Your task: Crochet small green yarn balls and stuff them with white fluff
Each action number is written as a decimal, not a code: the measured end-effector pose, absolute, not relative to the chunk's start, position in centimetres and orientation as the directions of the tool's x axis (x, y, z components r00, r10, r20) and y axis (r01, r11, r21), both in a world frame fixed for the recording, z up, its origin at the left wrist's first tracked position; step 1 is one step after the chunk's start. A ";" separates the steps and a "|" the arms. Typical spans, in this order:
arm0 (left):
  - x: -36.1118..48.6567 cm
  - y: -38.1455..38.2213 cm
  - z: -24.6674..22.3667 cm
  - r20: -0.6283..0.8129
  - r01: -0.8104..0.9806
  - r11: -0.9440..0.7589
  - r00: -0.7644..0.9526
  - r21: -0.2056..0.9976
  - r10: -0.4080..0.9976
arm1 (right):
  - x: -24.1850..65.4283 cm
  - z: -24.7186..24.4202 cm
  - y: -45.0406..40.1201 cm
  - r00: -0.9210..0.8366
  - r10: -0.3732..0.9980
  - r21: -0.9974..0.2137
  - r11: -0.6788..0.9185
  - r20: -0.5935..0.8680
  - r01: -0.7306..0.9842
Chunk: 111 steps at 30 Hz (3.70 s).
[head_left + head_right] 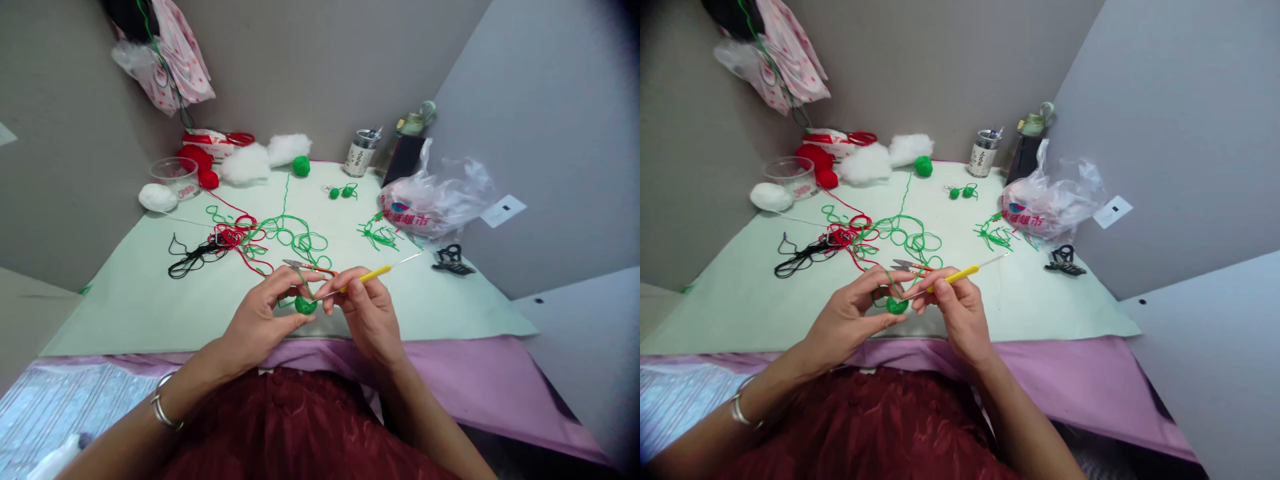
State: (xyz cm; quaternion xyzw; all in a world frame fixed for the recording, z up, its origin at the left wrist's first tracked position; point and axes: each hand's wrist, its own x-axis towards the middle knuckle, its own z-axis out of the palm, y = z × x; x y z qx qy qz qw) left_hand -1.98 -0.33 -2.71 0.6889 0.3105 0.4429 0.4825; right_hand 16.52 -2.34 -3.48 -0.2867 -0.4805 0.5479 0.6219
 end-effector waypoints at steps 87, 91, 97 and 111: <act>-2.0 0.5 -4.3 0.517 0.307 -0.714 0.521 0.630 0.679 | 16.4 -2.1 -2.0 -0.212 0.971 -0.989 0.082 0.108 -0.127; -2.4 1.0 -3.5 0.390 0.291 -0.645 0.601 0.706 0.698 | 17.1 -2.7 -1.3 -0.236 0.968 -0.986 0.050 0.087 -0.159; -3.1 1.1 -2.1 0.179 0.118 -0.347 0.678 0.930 0.713 | 17.9 -2.4 -1.0 -0.282 0.956 -0.989 0.044 0.082 -0.140; -1.2 1.3 -3.7 0.159 0.028 -0.211 0.557 0.977 0.815 | 17.0 -3.6 -1.1 -0.259 0.965 -0.986 -0.071 -0.030 -0.148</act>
